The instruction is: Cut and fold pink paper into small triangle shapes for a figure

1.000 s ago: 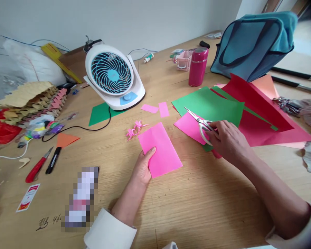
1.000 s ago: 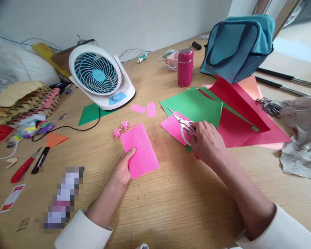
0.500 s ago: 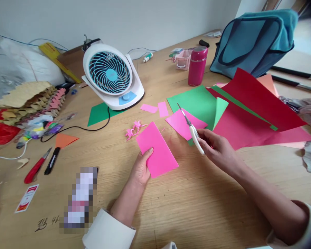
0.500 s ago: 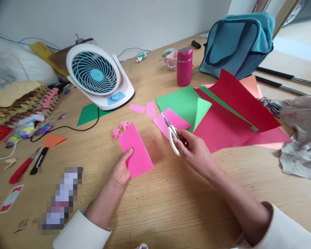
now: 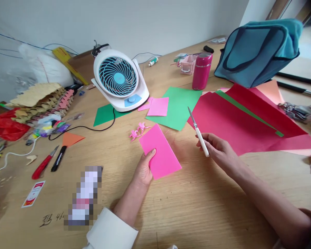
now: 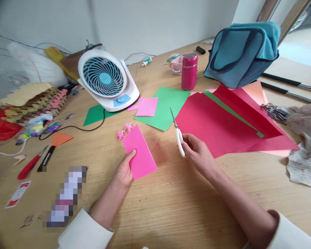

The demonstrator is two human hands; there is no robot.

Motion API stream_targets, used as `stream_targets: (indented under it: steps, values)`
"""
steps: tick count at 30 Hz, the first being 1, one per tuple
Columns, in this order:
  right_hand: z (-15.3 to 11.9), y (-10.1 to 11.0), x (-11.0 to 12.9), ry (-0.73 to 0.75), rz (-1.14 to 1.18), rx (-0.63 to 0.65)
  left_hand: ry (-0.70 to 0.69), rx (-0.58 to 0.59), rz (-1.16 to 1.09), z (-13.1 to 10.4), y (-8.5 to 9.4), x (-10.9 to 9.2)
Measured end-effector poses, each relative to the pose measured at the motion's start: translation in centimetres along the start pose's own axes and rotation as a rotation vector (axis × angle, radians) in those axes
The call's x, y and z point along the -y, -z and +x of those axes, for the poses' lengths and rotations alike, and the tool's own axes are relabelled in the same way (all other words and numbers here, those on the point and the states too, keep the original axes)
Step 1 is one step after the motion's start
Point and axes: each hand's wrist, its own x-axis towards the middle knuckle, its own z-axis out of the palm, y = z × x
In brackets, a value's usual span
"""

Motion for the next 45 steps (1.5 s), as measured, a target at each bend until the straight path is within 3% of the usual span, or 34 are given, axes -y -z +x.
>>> stream_targets:
  steps: [8, 18, 24, 28, 38, 45]
  values:
    - [-1.2, -0.3, 1.4, -0.017, 0.125, 0.113, 0.006, 0.049, -0.031, -0.1, 0.2, 0.0]
    - [-2.2, -1.6, 1.2, -0.062, 0.305, 0.523, -0.028, -0.004, -0.130, -0.1, -0.1, -1.1]
    - [-2.7, -2.2, 0.9, 0.063, 0.311, 0.707, -0.075, -0.070, -0.160, 0.2, 0.2, -1.7]
    - [-3.0, -2.2, 0.5, 0.046, 0.337, 0.832, -0.108, -0.086, -0.166, 0.6, 0.6, -1.9]
    - [-3.9, -1.7, 1.4, -0.086, 0.336, 1.003, -0.169, -0.133, -0.182, 1.4, 1.6, -2.9]
    - [-4.1, -1.8, 1.4, -0.141, 0.347, 0.968, -0.150, -0.108, -0.236, 1.6, 1.8, -3.4]
